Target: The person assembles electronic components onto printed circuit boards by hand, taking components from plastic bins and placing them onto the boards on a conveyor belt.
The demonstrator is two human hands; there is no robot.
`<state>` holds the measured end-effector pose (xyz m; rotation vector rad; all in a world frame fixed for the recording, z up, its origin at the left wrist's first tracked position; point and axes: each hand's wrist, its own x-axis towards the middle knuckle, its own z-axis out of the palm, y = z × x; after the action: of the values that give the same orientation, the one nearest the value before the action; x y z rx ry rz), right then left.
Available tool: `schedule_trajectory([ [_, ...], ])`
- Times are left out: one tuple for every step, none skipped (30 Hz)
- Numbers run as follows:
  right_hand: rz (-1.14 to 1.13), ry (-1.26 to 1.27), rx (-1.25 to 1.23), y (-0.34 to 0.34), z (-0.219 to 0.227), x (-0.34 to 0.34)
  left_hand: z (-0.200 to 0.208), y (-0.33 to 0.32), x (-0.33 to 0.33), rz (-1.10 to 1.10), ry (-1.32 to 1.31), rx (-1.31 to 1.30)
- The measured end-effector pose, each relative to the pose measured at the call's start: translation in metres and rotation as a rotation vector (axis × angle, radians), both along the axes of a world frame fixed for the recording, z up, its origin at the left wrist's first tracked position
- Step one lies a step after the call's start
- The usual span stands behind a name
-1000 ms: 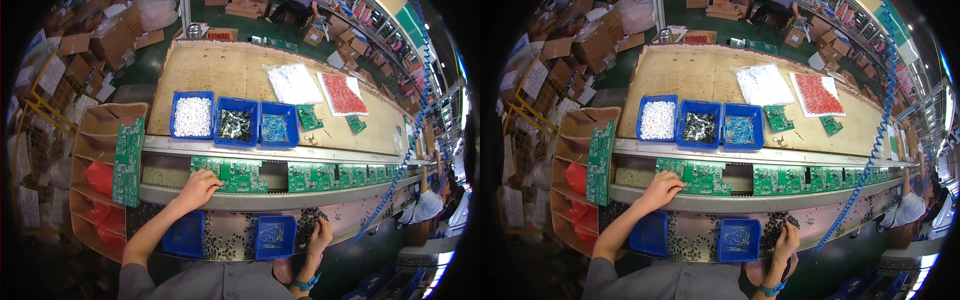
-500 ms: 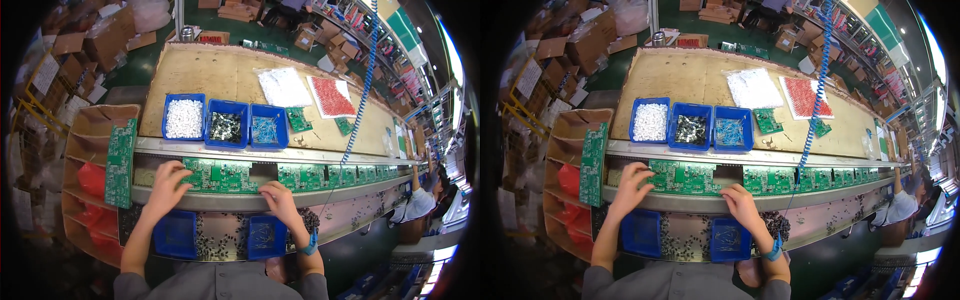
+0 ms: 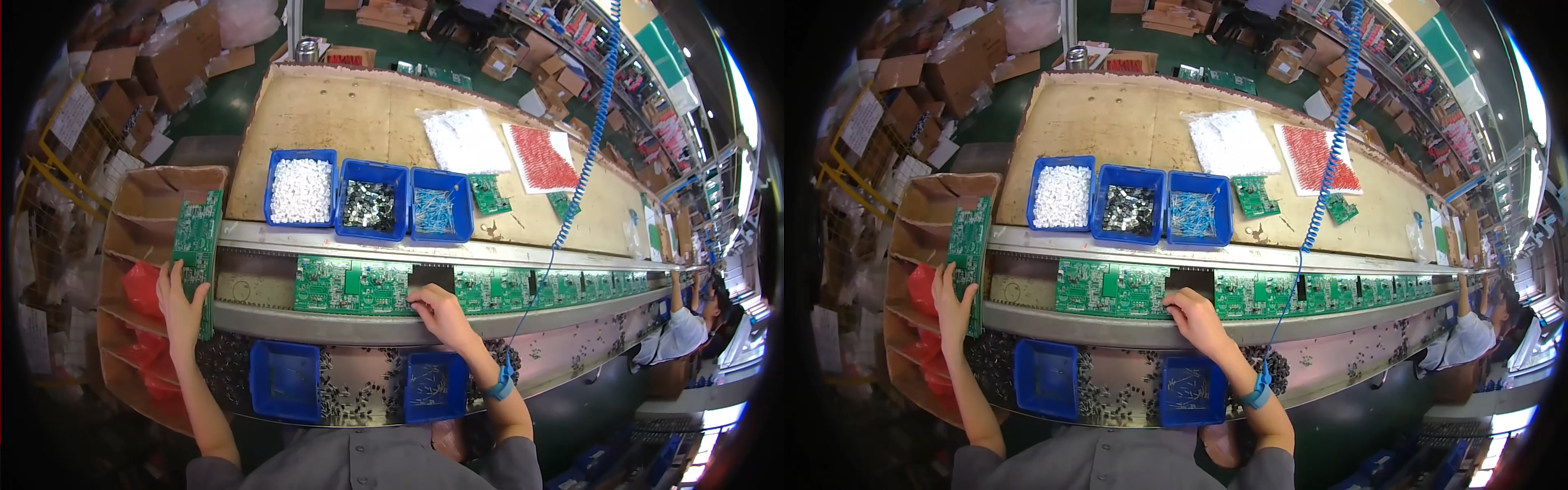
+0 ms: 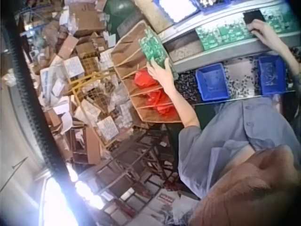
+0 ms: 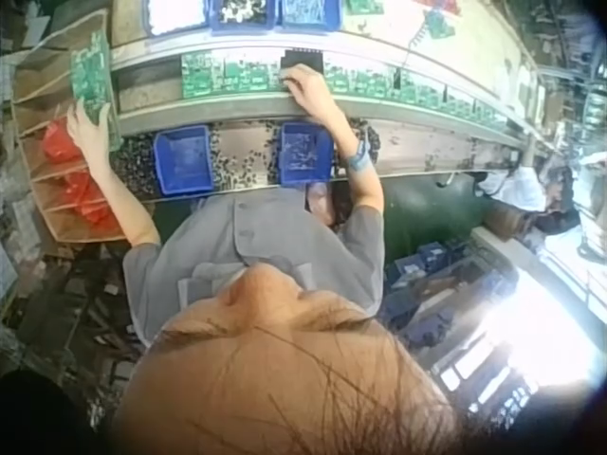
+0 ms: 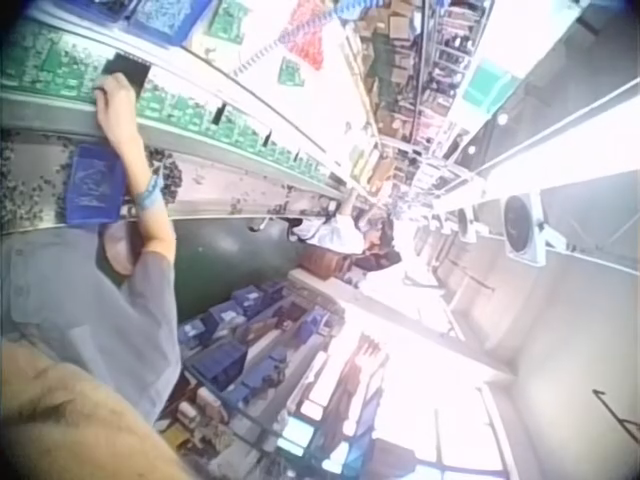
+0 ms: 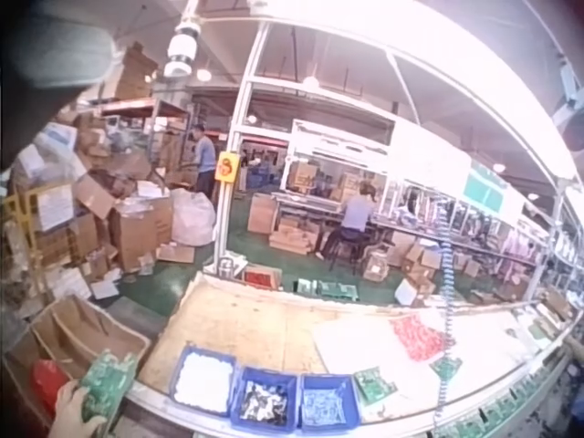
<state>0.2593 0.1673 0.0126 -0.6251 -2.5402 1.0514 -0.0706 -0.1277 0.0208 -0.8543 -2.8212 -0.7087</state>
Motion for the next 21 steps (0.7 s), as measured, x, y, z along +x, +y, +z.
schedule_trajectory([
  [0.001,0.009,0.003,0.0002,-0.0002,-0.0006,-0.0006,-0.0003,0.0001,0.007,-0.038,-0.003],
  [0.003,0.018,0.006,0.0004,-0.0004,-0.0010,-0.0011,-0.0007,0.0006,0.007,-0.039,-0.004],
  [0.003,0.017,0.006,0.0006,-0.0007,-0.0011,-0.0015,-0.0010,0.0012,0.006,-0.055,-0.004],
  [0.005,0.013,0.003,0.0009,-0.0010,-0.0013,-0.0018,-0.0012,0.0017,0.005,-0.071,-0.003],
  [0.008,0.009,-0.001,0.0011,-0.0011,-0.0016,-0.0021,-0.0012,0.0017,0.006,-0.072,-0.003],
  [0.009,0.009,-0.001,0.0010,-0.0008,-0.0018,-0.0023,-0.0009,0.0014,0.006,-0.066,-0.019],
  [0.014,0.014,0.005,0.0011,-0.0004,-0.0020,-0.0025,-0.0006,0.0014,0.006,-0.061,-0.036],
  [0.020,0.019,0.010,0.0011,-0.0001,-0.0021,-0.0024,-0.0005,0.0016,0.007,-0.061,-0.035],
  [0.021,0.018,0.010,0.0012,-0.0005,-0.0020,-0.0022,-0.0002,0.0020,0.004,-0.054,-0.043],
  [0.023,0.021,0.003,0.0012,-0.0014,-0.0017,-0.0020,-0.0004,0.0023,0.002,-0.046,-0.051],
  [0.025,0.024,-0.004,0.0011,-0.0018,-0.0016,-0.0025,-0.0006,0.0024,0.002,-0.046,-0.052],
  [0.025,0.024,-0.004,0.0010,-0.0013,-0.0018,-0.0035,-0.0007,0.0024,-0.002,-0.039,-0.048],
  [0.028,0.029,0.001,0.0007,-0.0008,-0.0022,-0.0042,-0.0012,0.0025,-0.006,-0.032,-0.046],
  [0.030,0.035,0.006,0.0004,-0.0007,-0.0024,-0.0040,-0.0013,0.0029,-0.005,-0.033,-0.047],
  [0.030,0.035,0.005,0.0001,-0.0010,-0.0025,-0.0035,-0.0010,0.0035,-0.001,-0.028,-0.056],
  [0.028,0.032,0.007,0.0001,-0.0012,-0.0025,-0.0031,-0.0005,0.0040,0.003,-0.024,-0.065],
  [0.025,0.029,0.008,0.0000,-0.0013,-0.0025,-0.0028,-0.0003,0.0041,0.003,-0.024,-0.065],
  [0.025,0.029,0.008,0.0000,-0.0014,-0.0026,-0.0026,0.0000,0.0041,0.004,-0.025,-0.069],
  [0.028,0.032,0.018,-0.0001,-0.0014,-0.0026,-0.0023,0.0001,0.0041,0.006,-0.026,-0.073],
  [0.031,0.034,0.028,-0.0001,-0.0014,-0.0027,-0.0025,0.0000,0.0038,0.006,-0.026,-0.074],
  [0.031,0.035,0.027,-0.0002,-0.0010,-0.0028,-0.0031,-0.0001,0.0033,0.003,-0.023,-0.073],
])
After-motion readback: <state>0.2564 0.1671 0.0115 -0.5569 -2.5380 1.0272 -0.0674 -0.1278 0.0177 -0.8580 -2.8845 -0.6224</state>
